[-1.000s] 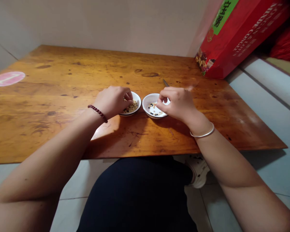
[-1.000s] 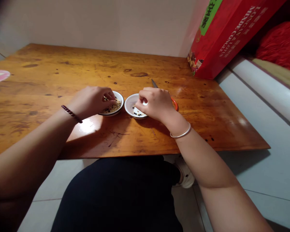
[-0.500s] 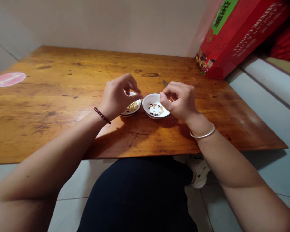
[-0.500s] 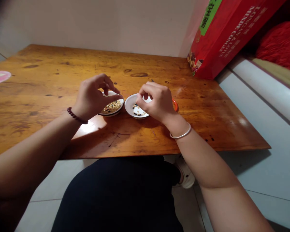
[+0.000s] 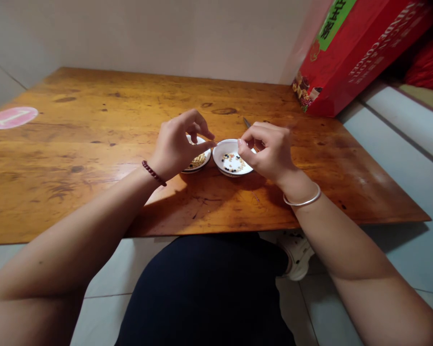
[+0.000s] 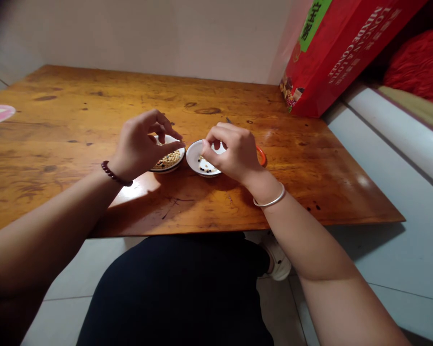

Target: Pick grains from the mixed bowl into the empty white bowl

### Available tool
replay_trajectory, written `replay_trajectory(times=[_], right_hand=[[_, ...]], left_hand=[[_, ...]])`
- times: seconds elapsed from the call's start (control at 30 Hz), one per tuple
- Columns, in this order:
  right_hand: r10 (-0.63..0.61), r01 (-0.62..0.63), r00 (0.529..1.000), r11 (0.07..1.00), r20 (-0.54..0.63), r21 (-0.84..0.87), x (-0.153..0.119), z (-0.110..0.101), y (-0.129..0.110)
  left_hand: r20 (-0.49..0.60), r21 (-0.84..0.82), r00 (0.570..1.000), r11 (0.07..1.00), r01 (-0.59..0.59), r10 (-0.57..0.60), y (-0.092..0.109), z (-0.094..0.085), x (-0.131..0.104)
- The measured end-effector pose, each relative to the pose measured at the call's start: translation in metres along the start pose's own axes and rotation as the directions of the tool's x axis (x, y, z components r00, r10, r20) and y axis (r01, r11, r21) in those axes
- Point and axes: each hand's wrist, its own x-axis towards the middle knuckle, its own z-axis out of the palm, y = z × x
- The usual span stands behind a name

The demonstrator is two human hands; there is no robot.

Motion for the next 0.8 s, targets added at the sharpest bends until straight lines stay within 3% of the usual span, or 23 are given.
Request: replay_trajectory(times=[0.17,0.4,0.8], right_hand=[[-0.037,0.038,0.998,0.999,-0.047,0.018,0.0007,0.0038,0.0011],[-0.027,0.027,0.999,1.000,-0.028,-0.009,0.0001,0.0041,0.0007],[-0.048,0.048,0.999,0.999,-0.017,0.004,-0.0013,0.0045,0.0010]], left_hand=[[-0.046,-0.015,0.998,0.998,-0.053,0.052,-0.0010,0.0029,0.0002],[-0.044,0.076,0.995,0.993,-0.087,0.091,0.0000,0.0034,-0.0015],[0.027,0.223,0.986,0.960,-0.169,0.167,0.0030,0.0009,-0.0057]])
